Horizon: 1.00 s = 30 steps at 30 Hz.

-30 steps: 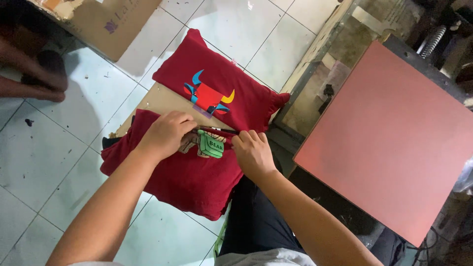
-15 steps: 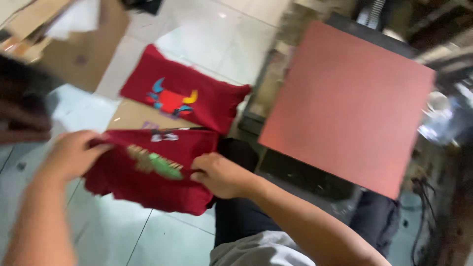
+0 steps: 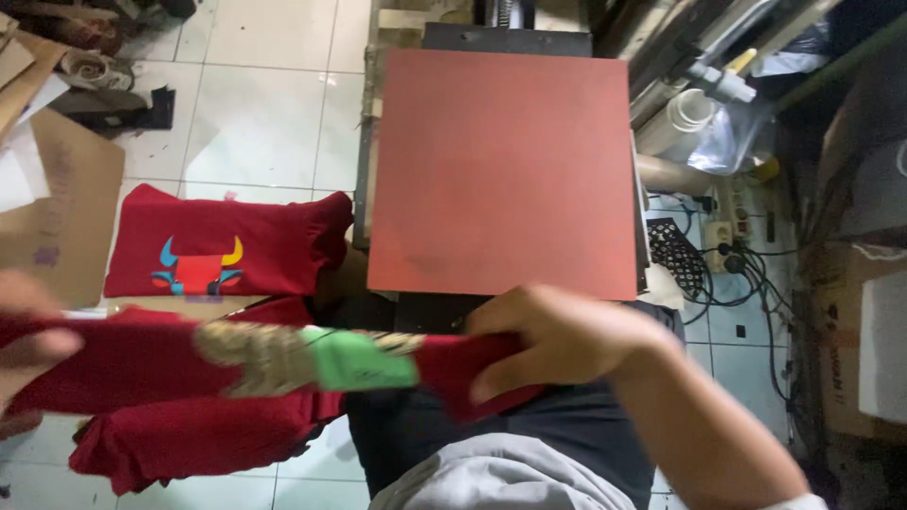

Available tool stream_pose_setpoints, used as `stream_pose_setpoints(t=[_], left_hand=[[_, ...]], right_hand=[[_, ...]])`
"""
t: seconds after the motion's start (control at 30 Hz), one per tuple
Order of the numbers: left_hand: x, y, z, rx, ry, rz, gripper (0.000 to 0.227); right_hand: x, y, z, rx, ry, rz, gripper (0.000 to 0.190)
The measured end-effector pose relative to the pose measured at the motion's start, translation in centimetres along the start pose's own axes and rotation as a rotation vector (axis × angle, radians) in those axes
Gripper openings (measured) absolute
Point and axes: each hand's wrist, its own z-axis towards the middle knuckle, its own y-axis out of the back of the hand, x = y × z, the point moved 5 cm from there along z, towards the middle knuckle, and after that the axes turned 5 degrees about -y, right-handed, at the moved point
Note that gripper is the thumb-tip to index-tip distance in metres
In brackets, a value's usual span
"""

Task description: The person folds a red t-shirt with a teddy bear graphic on a flat surface. They smooth the fabric, fold the sleeves and bottom, and then fold the shirt in half. The person also briefly handles a dark blue cloth.

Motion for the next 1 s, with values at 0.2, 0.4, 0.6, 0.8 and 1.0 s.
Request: stream_pose_setpoints(t=[0.2,0.4,0.6,0.8,1.0], left_hand=[[-25.7,-8.2,12.1,-0.172,-0.382,0.307,0.015],[-33.7,-12.4,16.1,-0.339,-0.667,-0.052,0.013],[-27.3,-21.5,15.1,-0.183,-0.434,0.099,0.008],[-18.6,-30.3,12.2,0.049,-0.259,0.293,0.013],[-18.9,-31.3,11.3,-0.233,-0.001,0.035,0.033]], right_hand=[[-5.3,11.4,-8.1,-0.851,-0.080,-0.243,0.018],[-5.8,14.6,-13.5,-1.325,0.250,-0.449,0.021],[-18.0,11.6,-8.9,-1.365,0.141,-0.724,0.020],[-28.5,2.9,-2.4,-1.173,-0.236,-0.563,0.023],[-27.7,3.7,-3.7,-1.350,-0.487,0.007,0.027]])
